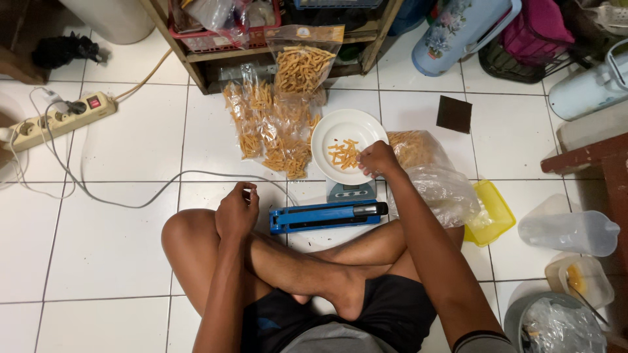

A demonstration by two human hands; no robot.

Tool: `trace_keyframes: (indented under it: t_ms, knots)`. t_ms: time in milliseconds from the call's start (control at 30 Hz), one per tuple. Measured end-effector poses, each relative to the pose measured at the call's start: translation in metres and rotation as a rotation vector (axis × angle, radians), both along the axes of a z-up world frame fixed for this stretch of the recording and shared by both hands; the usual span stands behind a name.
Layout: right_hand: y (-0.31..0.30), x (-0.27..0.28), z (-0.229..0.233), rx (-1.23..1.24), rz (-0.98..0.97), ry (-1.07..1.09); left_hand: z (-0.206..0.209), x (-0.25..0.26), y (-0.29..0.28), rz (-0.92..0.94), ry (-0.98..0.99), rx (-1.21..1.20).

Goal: The person sits on the floor and portions stick-shaped snacks from a large bag into small clear plastic bags. They place the snacks on a plate on a scale, transfer them into a small bag, and seal it with a handheld heat sealer. The process repeats with multiple small bags.

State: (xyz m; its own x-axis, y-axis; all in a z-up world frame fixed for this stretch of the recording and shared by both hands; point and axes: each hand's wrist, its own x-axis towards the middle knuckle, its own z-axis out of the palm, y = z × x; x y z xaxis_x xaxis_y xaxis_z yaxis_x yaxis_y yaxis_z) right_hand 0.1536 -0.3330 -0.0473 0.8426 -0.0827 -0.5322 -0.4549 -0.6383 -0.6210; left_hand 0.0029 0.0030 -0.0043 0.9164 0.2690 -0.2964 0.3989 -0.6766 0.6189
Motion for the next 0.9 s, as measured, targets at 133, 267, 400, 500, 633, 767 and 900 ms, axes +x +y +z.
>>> trace_keyframes:
  t_ms: [133, 267, 400, 500, 633, 767, 900]
  knots:
    - [-0.008, 0.001, -0.006, 0.074, -0.057, -0.092, -0.001, 0.000, 0.001, -0.007, 0.008, 0.006]
    - [-0.020, -0.003, -0.005, 0.004, -0.046, -0.272, -0.002, 0.001, -0.001, -0.007, 0.026, 0.028]
    - [-0.018, -0.013, 0.000, 0.055, 0.117, -0.421, -0.003, 0.001, -0.003, -0.012, 0.007, 0.061]
    - [-0.027, -0.014, -0.018, -0.113, 0.215, -0.548, -0.004, 0.000, -0.001, -0.029, 0.023, 0.083]
    - [-0.025, -0.070, 0.042, 0.001, 0.178, -0.705, -0.015, -0.004, 0.003, -0.055, 0.022, 0.119]
    - [-0.061, -0.139, 0.076, 0.298, -0.189, -0.804, -0.027, -0.004, 0.005, -0.048, 0.023, 0.209]
    - [-0.159, -0.187, 0.044, 0.245, -0.926, -0.876, -0.030, -0.003, 0.002, -0.027, -0.008, 0.216]
